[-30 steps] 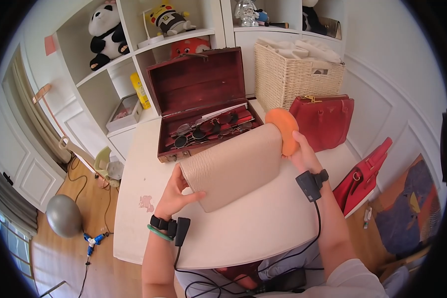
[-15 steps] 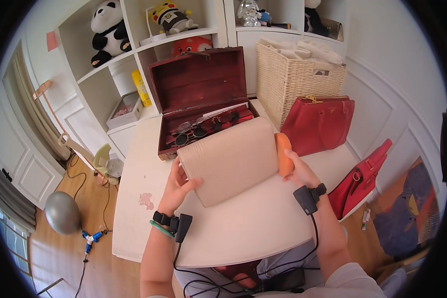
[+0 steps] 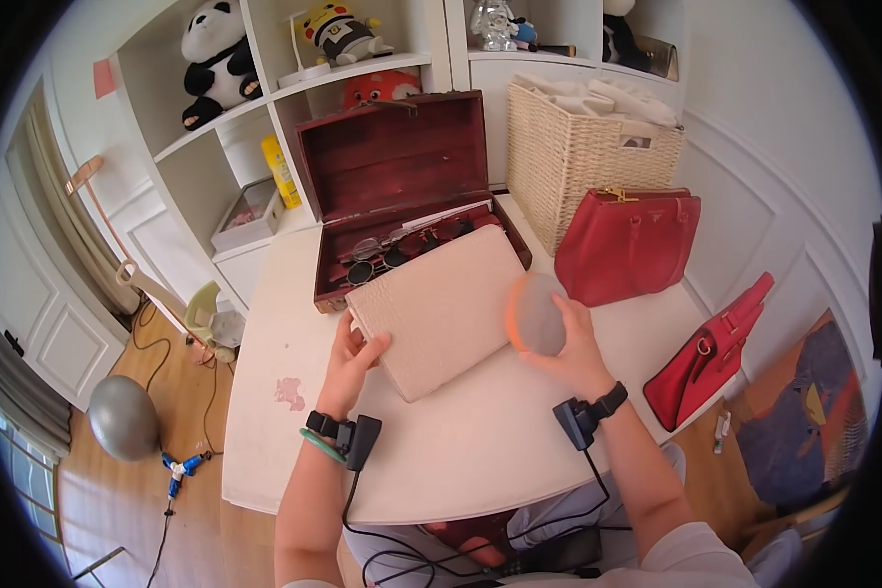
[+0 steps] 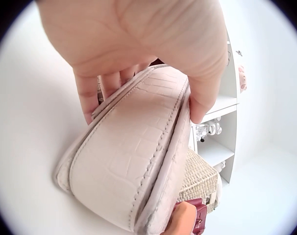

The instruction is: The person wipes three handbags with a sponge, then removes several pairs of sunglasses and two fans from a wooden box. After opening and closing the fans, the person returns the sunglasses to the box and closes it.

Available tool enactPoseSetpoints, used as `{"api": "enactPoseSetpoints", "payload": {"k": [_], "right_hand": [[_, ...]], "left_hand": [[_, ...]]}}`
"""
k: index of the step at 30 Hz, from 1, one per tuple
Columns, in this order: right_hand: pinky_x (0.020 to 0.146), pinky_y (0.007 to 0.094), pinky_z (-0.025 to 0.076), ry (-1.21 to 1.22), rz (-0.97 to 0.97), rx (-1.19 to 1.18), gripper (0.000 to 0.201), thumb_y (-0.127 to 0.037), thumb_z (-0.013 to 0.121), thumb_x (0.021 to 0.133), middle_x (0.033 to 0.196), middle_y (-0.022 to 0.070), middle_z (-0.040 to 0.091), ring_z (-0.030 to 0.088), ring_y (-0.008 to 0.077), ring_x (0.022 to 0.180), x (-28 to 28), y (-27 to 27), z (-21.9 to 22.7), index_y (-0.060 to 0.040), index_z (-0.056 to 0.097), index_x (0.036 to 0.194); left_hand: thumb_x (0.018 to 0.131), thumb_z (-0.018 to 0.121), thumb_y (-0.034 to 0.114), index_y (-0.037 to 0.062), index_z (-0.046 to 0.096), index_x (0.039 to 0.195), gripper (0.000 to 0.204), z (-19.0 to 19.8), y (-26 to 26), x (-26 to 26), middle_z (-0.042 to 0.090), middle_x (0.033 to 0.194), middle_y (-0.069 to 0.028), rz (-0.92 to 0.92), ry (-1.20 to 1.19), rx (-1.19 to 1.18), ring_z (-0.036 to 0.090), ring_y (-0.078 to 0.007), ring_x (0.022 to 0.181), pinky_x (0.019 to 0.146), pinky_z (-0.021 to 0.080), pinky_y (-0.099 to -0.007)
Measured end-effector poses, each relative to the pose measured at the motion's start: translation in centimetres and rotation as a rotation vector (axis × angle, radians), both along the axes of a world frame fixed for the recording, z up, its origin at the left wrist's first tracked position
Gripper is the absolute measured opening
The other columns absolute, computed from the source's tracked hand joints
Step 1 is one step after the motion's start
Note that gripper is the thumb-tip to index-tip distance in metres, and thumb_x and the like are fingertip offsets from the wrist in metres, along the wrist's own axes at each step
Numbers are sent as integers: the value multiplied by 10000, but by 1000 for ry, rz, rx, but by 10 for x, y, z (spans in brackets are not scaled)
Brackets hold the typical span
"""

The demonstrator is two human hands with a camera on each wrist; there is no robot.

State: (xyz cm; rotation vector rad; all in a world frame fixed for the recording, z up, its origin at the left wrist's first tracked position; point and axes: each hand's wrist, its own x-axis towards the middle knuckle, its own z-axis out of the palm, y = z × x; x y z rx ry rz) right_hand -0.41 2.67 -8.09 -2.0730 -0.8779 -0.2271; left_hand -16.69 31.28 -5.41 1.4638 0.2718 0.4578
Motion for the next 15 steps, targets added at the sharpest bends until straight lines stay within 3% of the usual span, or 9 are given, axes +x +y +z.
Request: {"api": "enactPoseSetpoints", "payload": {"k": [3, 9, 15], "right_hand": [[1028, 483, 316, -98, 16, -125, 948, -251, 809, 611, 1357, 266, 266, 320, 451, 1226, -39, 16, 17, -87, 311, 1401], [993, 508, 321, -209, 214, -245, 963, -307, 821, 586, 1354, 259, 271, 331, 443, 1216, -98, 48, 23, -112, 331, 1392], [1003, 520, 290, -233, 231, -151, 962, -416, 811, 597, 1387, 292, 231, 307, 454, 1234, -113, 69, 28, -96, 347, 1376]], "left_hand": [[834, 672, 252, 72, 212, 1430, 774, -3, 3, 1, 583, 1146, -62, -13, 2, 5, 551, -130, 1028, 822, 425, -266], [835, 671, 240, 36, 189, 1433, 795, 2, -2, 0, 582, 1130, -83, -1, -38, 12, 554, -138, 1011, 794, 429, -259], [865, 644, 263, 30, 198, 1428, 755, 1, -3, 0, 584, 1122, -90, 9, -50, 60, 559, -148, 998, 790, 444, -273]]}}
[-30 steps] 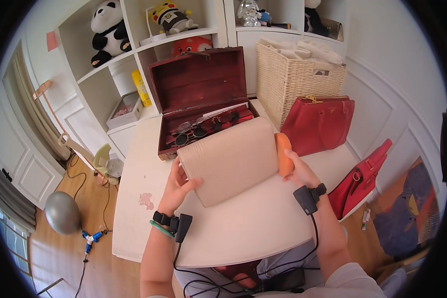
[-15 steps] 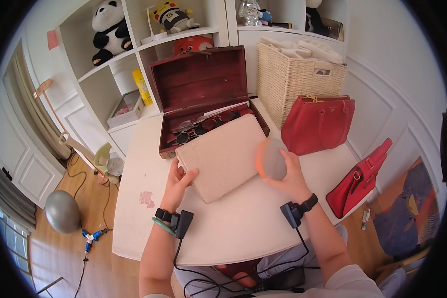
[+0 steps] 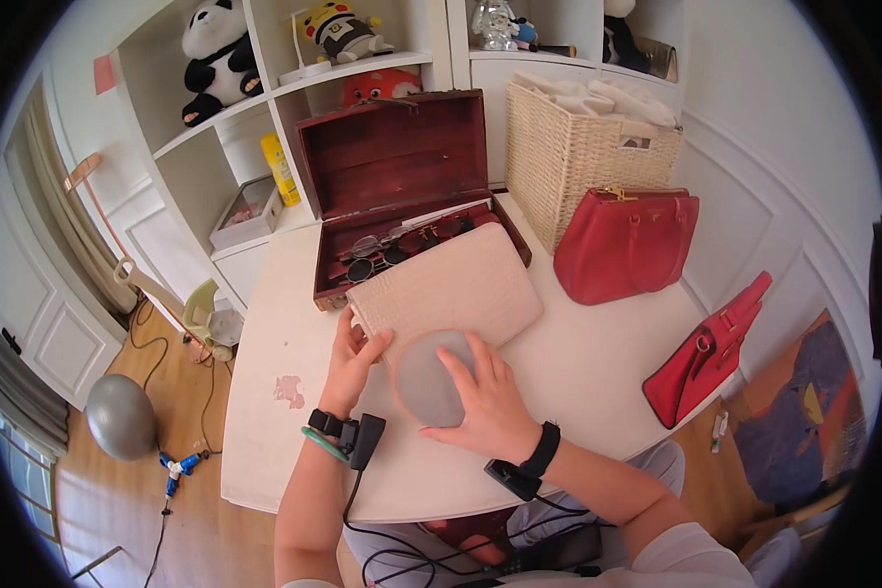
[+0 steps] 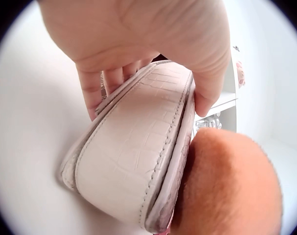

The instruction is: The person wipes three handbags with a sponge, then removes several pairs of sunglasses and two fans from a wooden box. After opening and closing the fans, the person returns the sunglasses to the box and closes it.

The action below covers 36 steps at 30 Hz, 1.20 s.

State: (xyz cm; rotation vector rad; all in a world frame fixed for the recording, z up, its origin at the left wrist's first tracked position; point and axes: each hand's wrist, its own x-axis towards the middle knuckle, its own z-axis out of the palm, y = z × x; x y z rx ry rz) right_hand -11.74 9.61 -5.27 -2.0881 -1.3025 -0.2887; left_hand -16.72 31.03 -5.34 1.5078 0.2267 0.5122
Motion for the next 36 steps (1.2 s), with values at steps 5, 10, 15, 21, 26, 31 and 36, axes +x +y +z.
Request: {"api": "enactPoseSetpoints", "payload": {"k": [5, 10, 15, 21, 26, 31, 36], "right_hand": [[1000, 532, 271, -56, 26, 17, 954, -491, 769, 631, 1397, 319, 216, 308, 464, 1231, -9, 13, 0, -107, 340, 1393], [991, 534, 264, -131, 41, 18, 927, -521, 742, 652, 1395, 327, 220, 321, 461, 1221, -12, 17, 3, -155, 348, 1407], [1011, 521, 279, -72, 15, -30, 888, -436, 782, 640, 1353, 309, 266, 319, 469, 1226, -1, 9, 8, -160, 393, 1388], [1021, 523, 268, 168, -394, 235, 861, -408, 783, 661, 1340, 269, 292, 295, 463, 1231, 78, -12, -9, -116, 381, 1364], [1033, 523, 260, 170, -356, 307, 838, -401, 793, 658, 1344, 272, 288, 289, 452, 1239, 87, -12, -12, -98, 409, 1338], [1040, 511, 260, -42, -64, 145, 836, -393, 801, 649, 1350, 266, 286, 289, 427, 1251, 41, 6, 5, -71, 425, 1322], [1041, 497, 275, 117, -338, 337, 833, -381, 804, 651, 1355, 265, 278, 292, 428, 1253, 84, -5, -5, -61, 422, 1317]], "left_hand": [[934, 510, 402, 39, 227, 1429, 676, -8, 6, 0, 520, 1232, -105, 69, 58, 0, 530, -170, 1058, 803, 454, -291], [957, 406, 489, 56, 236, 1436, 667, -5, 5, 0, 446, 1328, -106, 21, 4, -16, 495, -192, 1118, 823, 461, -302], [960, 384, 499, 51, 230, 1438, 674, -2, 2, -2, 457, 1315, -115, 62, 71, 63, 489, -190, 1122, 838, 462, -312], [958, 406, 479, 36, 229, 1432, 672, -10, 5, 3, 496, 1244, -115, 87, 15, 81, 507, -159, 1044, 791, 457, -287], [952, 467, 427, 32, 231, 1425, 660, 0, -4, 1, 559, 1091, -79, 117, 12, 97, 520, -122, 900, 737, 441, -262], [950, 495, 397, 30, 235, 1419, 650, 1, -4, 0, 581, 1008, -60, 86, -27, 69, 514, -100, 837, 705, 427, -247], [960, 469, 396, 11, 202, 1436, 668, 5, -8, -1, 569, 1034, -55, 105, -27, 124, 506, -95, 846, 693, 418, -238]]}}
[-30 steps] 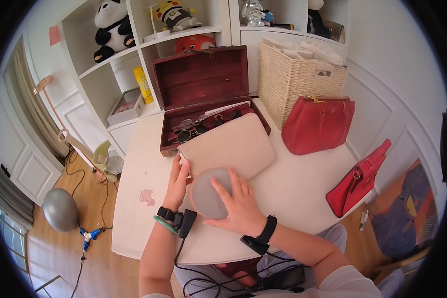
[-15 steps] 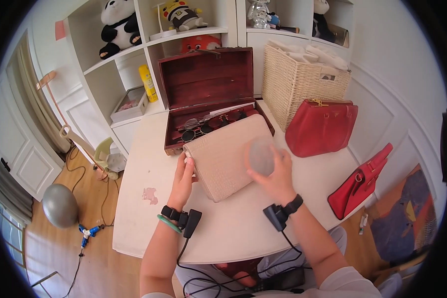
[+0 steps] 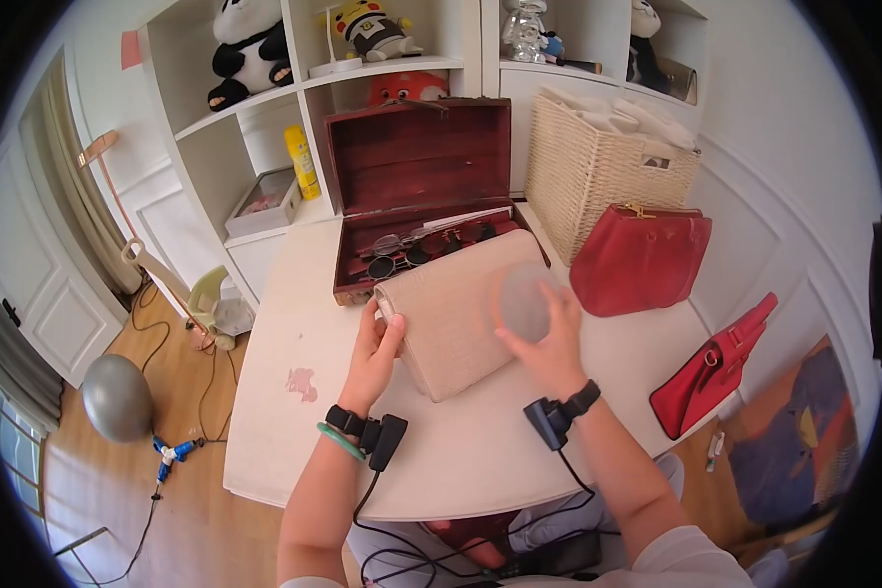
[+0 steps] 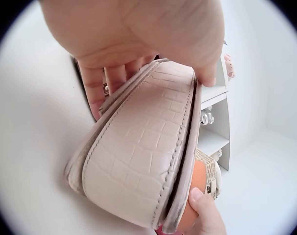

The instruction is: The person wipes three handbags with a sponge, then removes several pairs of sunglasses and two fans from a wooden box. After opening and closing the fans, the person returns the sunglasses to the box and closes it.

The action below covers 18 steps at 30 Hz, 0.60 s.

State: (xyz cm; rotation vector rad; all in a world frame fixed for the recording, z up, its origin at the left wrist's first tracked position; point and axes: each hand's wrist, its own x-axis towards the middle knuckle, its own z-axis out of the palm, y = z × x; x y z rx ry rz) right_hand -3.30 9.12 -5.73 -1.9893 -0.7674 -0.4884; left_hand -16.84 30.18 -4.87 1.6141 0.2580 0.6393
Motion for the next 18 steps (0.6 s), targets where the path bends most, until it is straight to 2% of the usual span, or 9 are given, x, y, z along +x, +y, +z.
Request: {"api": "enactPoseSetpoints", "payload": {"k": [4, 6, 7, 9, 13, 15, 16, 18], "right_hand": [[1041, 493, 281, 120, -53, 115, 832, -381, 806, 651, 1356, 265, 275, 296, 428, 1254, 14, -7, -6, -56, 421, 1313], [1040, 499, 279, -67, 60, 4, 854, -376, 809, 642, 1359, 255, 277, 295, 430, 1255, -9, 5, -8, -74, 409, 1334], [1040, 499, 279, -66, 59, 7, 854, -376, 809, 642, 1359, 255, 277, 295, 430, 1255, -23, 10, -4, -74, 409, 1334], [1035, 506, 279, -203, 321, -187, 882, -372, 812, 631, 1361, 251, 276, 294, 438, 1253, -52, 20, 7, -102, 393, 1359], [1033, 511, 278, -268, 417, -194, 905, -368, 815, 620, 1363, 255, 276, 292, 445, 1251, -60, 27, 11, -128, 381, 1377], [1036, 507, 278, -168, 235, -83, 891, -376, 812, 635, 1367, 265, 273, 289, 444, 1252, -38, 24, 10, -99, 385, 1366], [1036, 507, 278, -169, 237, -87, 891, -376, 812, 635, 1367, 265, 273, 289, 444, 1252, -24, 21, 8, -99, 385, 1366], [1037, 502, 279, -28, 24, 32, 872, -393, 804, 656, 1372, 273, 268, 285, 447, 1258, 1, 15, 3, -66, 390, 1350]], "left_hand": [[970, 428, 415, 7, 195, 1443, 667, -9, 6, 3, 547, 1119, -69, 8, 9, -14, 505, -97, 876, 712, 433, -251], [979, 383, 437, 12, 203, 1445, 656, -10, 7, 5, 521, 1148, -71, 28, -8, -44, 492, -96, 875, 738, 447, -260], [979, 383, 437, 12, 203, 1445, 656, -11, 8, 5, 521, 1148, -71, 26, -8, -42, 492, -96, 875, 738, 447, -260], [987, 348, 439, 26, 211, 1444, 631, -11, 8, 4, 508, 1061, -47, 16, -12, -33, 478, -94, 856, 757, 456, -258], [993, 362, 403, 42, 240, 1435, 584, 6, 2, -5, 462, 951, -20, -12, -20, 20, 447, -89, 808, 727, 435, -240], [991, 397, 365, 51, 269, 1420, 547, 0, 5, -1, 419, 880, -5, -19, -73, 24, 417, -83, 766, 693, 399, -226], [991, 397, 365, 51, 269, 1420, 547, 0, 4, -1, 419, 880, -5, -17, -75, 20, 417, -83, 766, 693, 399, -226], [985, 427, 337, 49, 279, 1414, 538, 2, 2, 0, 404, 854, 2, 1, -96, 82, 389, -82, 736, 670, 367, -220]]}}
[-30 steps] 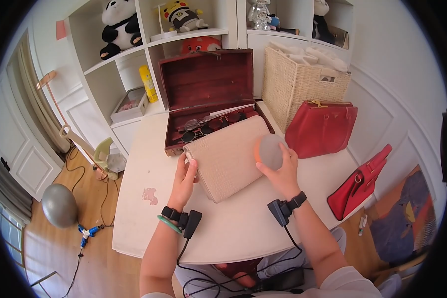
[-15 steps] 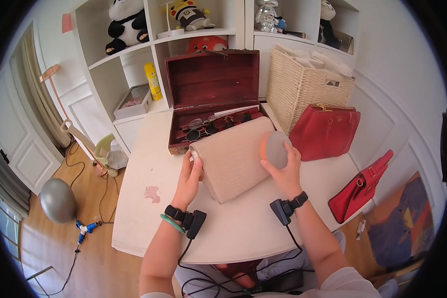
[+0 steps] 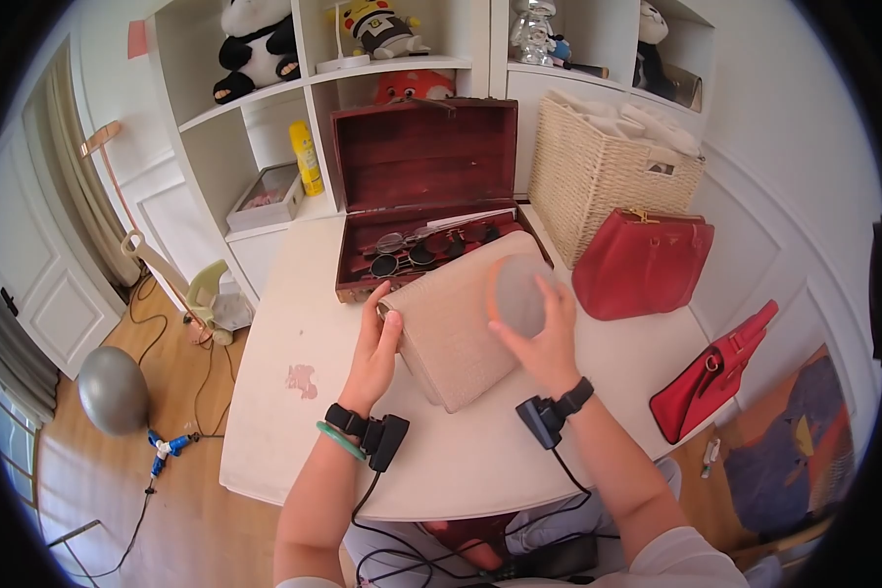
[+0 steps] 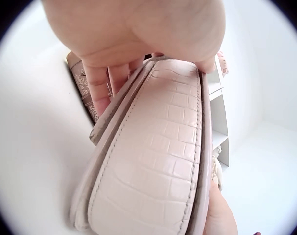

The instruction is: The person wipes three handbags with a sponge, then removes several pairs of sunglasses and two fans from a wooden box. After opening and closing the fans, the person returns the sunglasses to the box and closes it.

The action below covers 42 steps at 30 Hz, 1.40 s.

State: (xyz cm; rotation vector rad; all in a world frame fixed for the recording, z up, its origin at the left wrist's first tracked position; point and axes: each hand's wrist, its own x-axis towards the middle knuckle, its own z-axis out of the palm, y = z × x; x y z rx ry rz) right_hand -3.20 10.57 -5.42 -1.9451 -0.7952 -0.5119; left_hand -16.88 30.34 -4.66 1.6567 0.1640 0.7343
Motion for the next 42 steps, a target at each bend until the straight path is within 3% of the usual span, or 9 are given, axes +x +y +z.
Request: {"api": "enactPoseSetpoints", "payload": {"k": [10, 12, 16, 18, 26, 31, 34, 37, 42], "right_hand": [[1033, 520, 272, -234, 377, -184, 851, -398, 807, 648, 1368, 283, 282, 302, 449, 1258, -54, 13, 27, -76, 416, 1333], [1032, 512, 278, -168, 276, -149, 851, -392, 809, 648, 1359, 280, 294, 310, 441, 1254, -31, 13, 22, -72, 416, 1332], [1038, 430, 314, -26, 16, -93, 820, -332, 816, 656, 1337, 264, 335, 362, 382, 1245, 9, -2, 30, -41, 422, 1314], [1035, 434, 315, -29, 65, -87, 826, -351, 815, 654, 1331, 259, 342, 366, 384, 1241, 8, -1, 32, -39, 427, 1313], [1011, 478, 320, -259, 393, -292, 842, -459, 786, 645, 1311, 262, 361, 357, 430, 1218, -26, 12, 73, -47, 459, 1303], [1015, 451, 337, -22, 28, -374, 814, -482, 775, 649, 1264, 255, 431, 404, 408, 1201, 14, 2, 96, -28, 504, 1268], [1001, 456, 335, -153, 51, -430, 813, -505, 757, 650, 1251, 258, 441, 431, 405, 1164, -4, 9, 104, -25, 518, 1261], [983, 447, 332, -275, 307, -429, 804, -546, 734, 650, 1227, 265, 455, 440, 405, 1141, -43, 26, 108, -18, 551, 1229], [984, 452, 335, -187, 345, -614, 795, -581, 697, 673, 1165, 259, 502, 462, 402, 1125, -54, 31, 132, -9, 568, 1211]], "left_hand": [[987, 430, 309, 42, 268, 1422, 536, -6, 2, 3, 463, 947, -38, -6, -90, 68, 459, -108, 825, 753, 394, -225], [996, 403, 296, 51, 231, 1441, 536, -2, 2, -2, 459, 1210, -119, -66, 85, -6, 504, -167, 1038, 898, 401, -265], [954, 493, 242, 110, 158, 1472, 631, -7, 1, 3, 490, 1196, -52, -38, 3, 36, 518, -152, 1019, 882, 450, -320], [809, 707, 195, 90, 64, 1476, 933, 1, -7, 0, 425, 1325, -155, -160, -66, 41, 513, -224, 1143, 962, 425, -347], [692, 801, 147, 109, -9, 1479, 1130, 10, -12, -1, 467, 1295, -177, -205, -101, 65, 534, -249, 1139, 967, 428, -375], [667, 812, 91, 163, -56, 1483, 1194, 10, -12, -3, 477, 1309, -165, -191, -88, 42, 512, -264, 1176, 996, 403, -404], [669, 810, 117, 106, -99, 1469, 1211, 11, -16, -2, 532, 1222, -170, -196, -117, 64, 547, -253, 1122, 971, 416, -368], [657, 815, 108, 92, -35, 1473, 1178, 9, -14, -3, 521, 1233, -144, -218, -116, 74, 535, -242, 1135, 968, 422, -368], [634, 828, 86, 78, 94, 1457, 1103, 9, -13, -1, 495, 1261, -98, -221, -130, 141, 508, -220, 1161, 973, 422, -374]]}}
